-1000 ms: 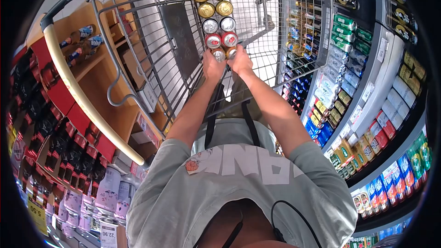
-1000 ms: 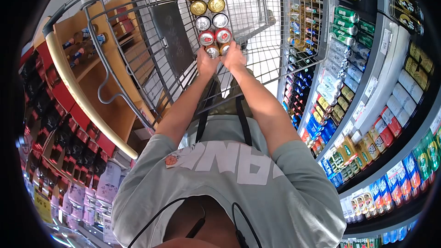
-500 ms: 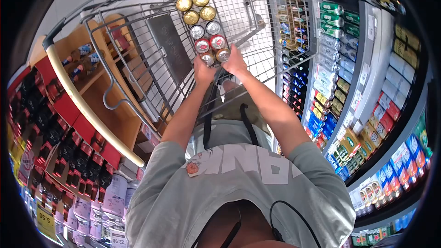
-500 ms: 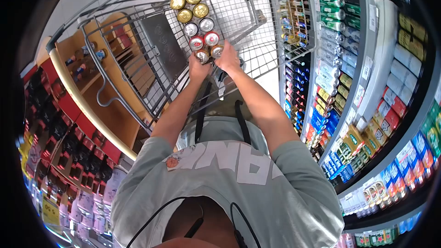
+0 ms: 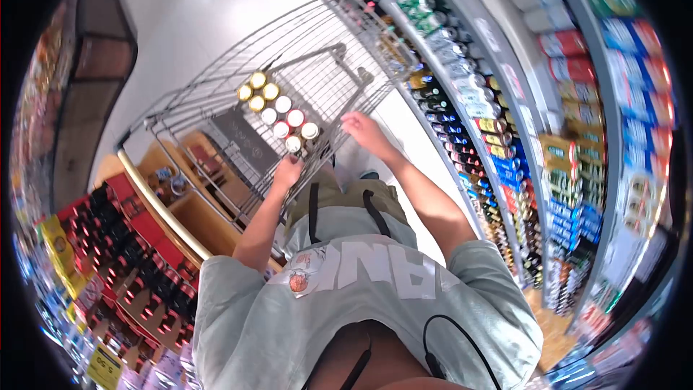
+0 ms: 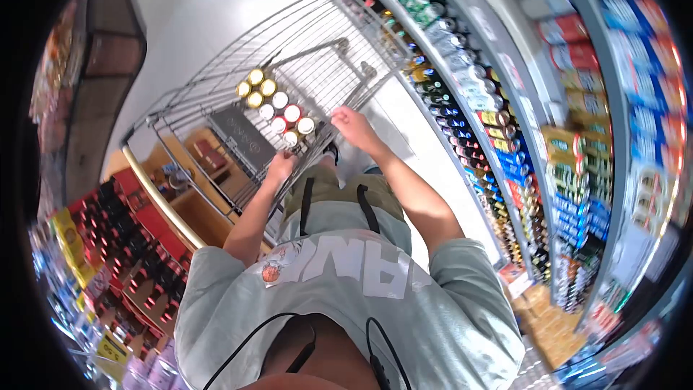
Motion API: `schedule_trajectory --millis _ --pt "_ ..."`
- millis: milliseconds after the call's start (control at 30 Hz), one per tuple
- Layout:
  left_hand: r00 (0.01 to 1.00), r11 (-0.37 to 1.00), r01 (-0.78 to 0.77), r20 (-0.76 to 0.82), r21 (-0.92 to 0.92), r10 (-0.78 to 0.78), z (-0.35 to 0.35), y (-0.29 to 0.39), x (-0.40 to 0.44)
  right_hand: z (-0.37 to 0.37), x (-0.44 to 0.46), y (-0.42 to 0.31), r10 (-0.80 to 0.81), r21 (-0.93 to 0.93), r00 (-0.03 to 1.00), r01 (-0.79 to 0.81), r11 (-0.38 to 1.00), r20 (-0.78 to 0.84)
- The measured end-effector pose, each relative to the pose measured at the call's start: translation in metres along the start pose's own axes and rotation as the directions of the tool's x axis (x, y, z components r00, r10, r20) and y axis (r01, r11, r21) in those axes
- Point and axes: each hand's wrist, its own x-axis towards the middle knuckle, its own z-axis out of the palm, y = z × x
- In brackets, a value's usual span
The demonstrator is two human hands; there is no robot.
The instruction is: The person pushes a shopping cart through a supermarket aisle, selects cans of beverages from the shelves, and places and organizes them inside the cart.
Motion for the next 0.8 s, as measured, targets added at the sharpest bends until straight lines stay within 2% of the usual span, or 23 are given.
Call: schedule_trajectory --millis 33,67,133,200,267,333,367,400,467,500,533,600,667,800 --pt "0.999 0.999 -0.047 -0.025 0.015 0.047 0.002 0.01 -0.005 -0.006 -0.021 0.007 -0.02 0.177 0.998 0.031 0.984 -0.065" --pt "0.994 0.995 -0.096 -0.048 0.031 0.097 0.005 0.021 -0.008 -0.012 -0.038 0.014 -0.039 0.253 0.995 0.061 0.966 -0.093" --pt "0.974 0.974 -0.222 0.028 -0.053 0.224 0.012 0.051 -0.021 -0.037 -0.093 0.019 0.049 0.068 0.984 -0.038 0.997 -0.169" --pt "0.966 0.966 -0.258 0.031 -0.019 0.258 0.033 0.087 -0.039 -0.053 -0.146 0.074 0.057 0.15 0.969 -0.021 0.988 -0.242" --pt "0.925 0.903 -0.319 -0.113 0.288 0.363 0.059 0.121 -0.064 -0.067 -0.216 0.103 0.171 0.244 0.932 -0.093 0.965 -0.32" --pt "0.933 0.836 -0.237 -0.124 0.494 0.338 0.071 0.141 -0.077 -0.076 -0.278 0.173 0.351 0.371 0.869 -0.217 0.903 -0.348" --pt "0.919 0.814 -0.203 -0.181 0.544 0.35 0.079 0.142 -0.079 -0.079 -0.314 0.199 0.392 0.433 0.834 -0.211 0.877 -0.388" --pt "0.909 0.807 -0.185 -0.214 0.561 0.358 0.084 0.141 -0.081 -0.08 -0.351 0.228 0.435 0.494 0.796 -0.202 0.846 -0.42" --pt "0.902 0.769 -0.184 -0.206 0.612 0.379 0.084 0.143 -0.092 -0.077 -0.427 0.307 0.628 0.67 0.632 -0.222 0.709 -0.455" --pt "0.898 0.747 -0.211 -0.176 0.63 0.402 0.082 0.136 -0.087 -0.073 -0.463 0.322 0.721 0.733 0.521 -0.239 0.637 -0.457" --pt "0.895 0.726 -0.235 -0.149 0.647 0.422 0.081 0.126 -0.077 -0.068 -0.499 0.336 0.802 0.793 0.404 -0.245 0.558 -0.439" --pt "0.882 0.73 -0.278 -0.136 0.624 0.452 0.078 0.118 -0.063 -0.044 -0.566 0.413 0.91 0.899 0.237 -0.203 0.389 -0.34" --pt "0.902 0.793 -0.335 -0.069 0.509 0.426 0.073 0.113 -0.049 -0.02 -0.599 0.385 0.951 0.948 0.139 -0.126 0.293 -0.276" --pt "0.915 0.796 -0.33 -0.035 0.507 0.401 0.074 0.117 -0.048 0.021 -0.62 0.393 0.969 0.961 0.14 -0.156 0.226 -0.205"
